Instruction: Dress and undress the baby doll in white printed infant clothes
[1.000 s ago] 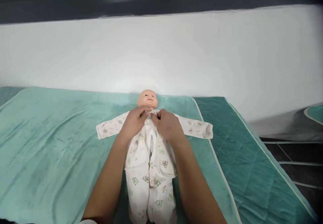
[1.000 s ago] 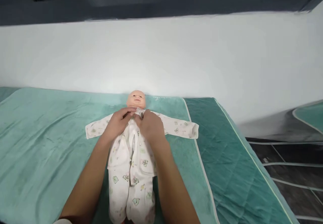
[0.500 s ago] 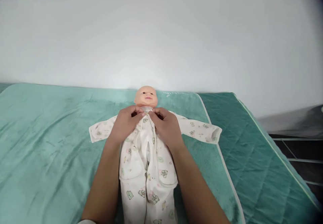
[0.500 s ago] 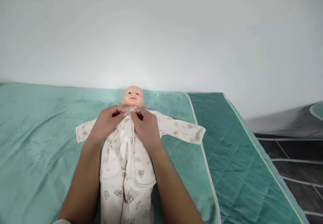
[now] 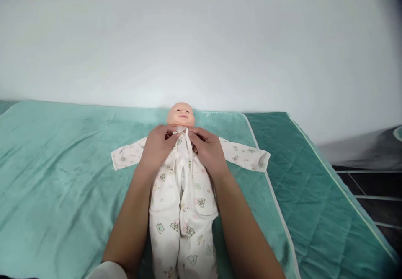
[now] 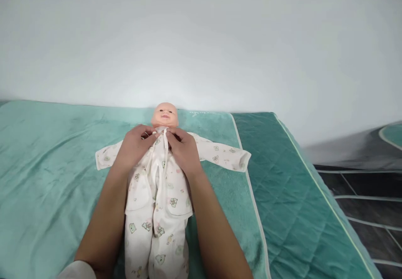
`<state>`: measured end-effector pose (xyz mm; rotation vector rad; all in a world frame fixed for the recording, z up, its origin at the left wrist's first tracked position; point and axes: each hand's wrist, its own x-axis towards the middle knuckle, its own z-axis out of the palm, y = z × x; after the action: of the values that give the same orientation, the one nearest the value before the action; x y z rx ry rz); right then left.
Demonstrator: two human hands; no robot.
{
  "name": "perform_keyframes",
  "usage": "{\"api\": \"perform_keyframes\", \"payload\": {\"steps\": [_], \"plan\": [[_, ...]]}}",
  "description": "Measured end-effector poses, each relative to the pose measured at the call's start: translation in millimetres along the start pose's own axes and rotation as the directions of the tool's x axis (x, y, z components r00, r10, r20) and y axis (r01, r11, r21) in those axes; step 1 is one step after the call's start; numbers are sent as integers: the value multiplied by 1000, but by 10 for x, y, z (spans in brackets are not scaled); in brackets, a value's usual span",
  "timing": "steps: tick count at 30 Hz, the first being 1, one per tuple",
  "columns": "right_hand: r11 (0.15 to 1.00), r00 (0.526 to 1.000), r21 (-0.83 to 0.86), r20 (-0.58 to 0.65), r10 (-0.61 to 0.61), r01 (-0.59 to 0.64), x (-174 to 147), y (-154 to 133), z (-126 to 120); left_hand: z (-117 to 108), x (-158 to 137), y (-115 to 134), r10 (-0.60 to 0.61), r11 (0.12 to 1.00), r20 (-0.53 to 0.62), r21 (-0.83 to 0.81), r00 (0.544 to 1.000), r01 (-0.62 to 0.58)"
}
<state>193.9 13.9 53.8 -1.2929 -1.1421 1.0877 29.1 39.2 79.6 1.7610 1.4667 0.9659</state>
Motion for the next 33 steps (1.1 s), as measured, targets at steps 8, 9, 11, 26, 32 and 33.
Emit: {"api": "perform_keyframes", "payload": {"steps": [8, 9, 11, 26, 32, 33], "plan": [[986, 987, -40, -19, -161, 160, 47, 57, 16, 29, 14, -9, -87, 956, -28, -283, 996, 76], [985, 985, -26, -16, -173, 172, 51, 67, 24, 38, 10, -1, -82, 952, -21, -298, 996, 72], [984, 984, -6, -8, -179, 179, 60, 88, 32, 51, 5, 7, -63, 955, -3, -289, 998, 60], [963, 984, -207, 81, -159, 173, 0, -12, 7, 71, -38, 89, -57, 971, 73, -229, 996, 73], [936, 981, -295, 97, -170, 191, -11, -27, 44, 134, -24, 76, -78, 967, 21, -242, 997, 81], [938, 982, -294, 99, -159, 182, -13, -28, 46, 137, -16, 57, -79, 965, 21, -251, 997, 82]]}}
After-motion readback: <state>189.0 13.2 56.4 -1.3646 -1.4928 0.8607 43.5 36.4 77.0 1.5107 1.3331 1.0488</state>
